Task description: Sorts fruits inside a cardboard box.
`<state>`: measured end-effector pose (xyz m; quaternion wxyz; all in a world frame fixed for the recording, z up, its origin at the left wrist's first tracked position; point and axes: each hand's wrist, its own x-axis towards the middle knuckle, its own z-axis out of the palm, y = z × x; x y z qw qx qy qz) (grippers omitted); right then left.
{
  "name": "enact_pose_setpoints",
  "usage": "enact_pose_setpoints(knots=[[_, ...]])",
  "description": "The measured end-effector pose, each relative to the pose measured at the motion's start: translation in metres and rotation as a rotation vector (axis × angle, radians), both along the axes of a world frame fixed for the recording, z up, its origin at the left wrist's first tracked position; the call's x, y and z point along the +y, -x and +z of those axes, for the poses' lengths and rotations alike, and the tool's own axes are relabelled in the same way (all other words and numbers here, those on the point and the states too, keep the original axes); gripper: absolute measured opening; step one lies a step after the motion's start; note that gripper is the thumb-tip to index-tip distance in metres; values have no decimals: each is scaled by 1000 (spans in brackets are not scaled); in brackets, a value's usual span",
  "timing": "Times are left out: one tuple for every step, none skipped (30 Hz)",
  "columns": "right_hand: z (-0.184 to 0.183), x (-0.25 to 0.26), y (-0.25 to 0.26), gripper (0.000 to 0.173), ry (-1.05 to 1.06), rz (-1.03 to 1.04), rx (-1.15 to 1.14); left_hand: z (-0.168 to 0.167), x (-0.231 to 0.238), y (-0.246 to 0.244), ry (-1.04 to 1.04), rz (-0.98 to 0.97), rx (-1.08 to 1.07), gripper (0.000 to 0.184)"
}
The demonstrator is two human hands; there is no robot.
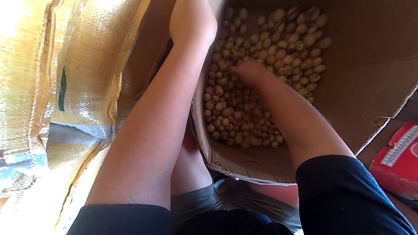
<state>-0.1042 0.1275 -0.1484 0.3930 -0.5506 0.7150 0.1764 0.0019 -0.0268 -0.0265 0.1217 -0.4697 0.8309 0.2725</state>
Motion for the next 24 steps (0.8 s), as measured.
enact_pose_setpoints(knots=[[-1,1,0,73,-20,-26,-3,0,0,0,-1,0,14,35],[-3,1,-1,77,-28,-54,-4,0,0,0,-6,1,24,37],[-6,1,-2,80,-22,-78,-3,1,-1,0,-13,8,29,38],[-10,2,-2,83,-16,-96,-5,1,-1,0,-20,13,28,39],[-15,2,-2,85,-10,-116,-12,1,-1,-1,-23,13,30,38],[-19,3,-2,87,0,-142,-21,0,-2,-1,-19,7,30,37],[-23,4,-2,88,16,-165,-22,-1,-2,-1,-11,0,26,36],[-26,5,-3,90,31,-182,-12,-1,-1,0,-9,-3,16,36],[-29,6,-5,93,53,-199,5,-1,-1,0,-5,-2,10,36],[-32,6,-8,97,80,-212,21,-1,-1,0,-2,-1,12,36],[-34,7,-9,98,104,-231,23,-1,-2,0,1,-2,18,36],[-36,8,-9,96,128,-262,10,-1,-2,-1,2,-3,25,36],[-37,10,-7,91,152,-307,-6,-1,-2,-1,1,-4,33,35],[-37,11,-5,86,172,-368,-21,-1,-2,-1,1,-2,33,36],[-36,10,-3,84,168,-411,-25,-1,-2,-1,1,-1,33,36],[-34,8,-1,84,139,-441,-24,-1,-2,-1,1,1,28,35],[-31,5,-1,85,110,-450,-15,-1,-2,-1,5,3,23,34],[-30,2,-2,84,88,-460,-3,-1,-1,-1,8,6,18,32],[-30,-1,-3,82,74,-476,13,-1,-1,-1,10,6,11,31],[-30,-4,-3,77,56,-486,34,-1,-1,0,11,4,1,31],[-29,-8,-4,72,40,-492,55,-1,-1,1,11,2,-9,32],[-30,-10,-5,68,27,-495,78,-1,-1,1,10,2,-15,33],[-32,-12,-7,66,15,-503,92,-2,-1,1,10,3,-14,33],[-34,-14,-8,67,6,-517,102,-2,-1,0,9,2,-12,32]])
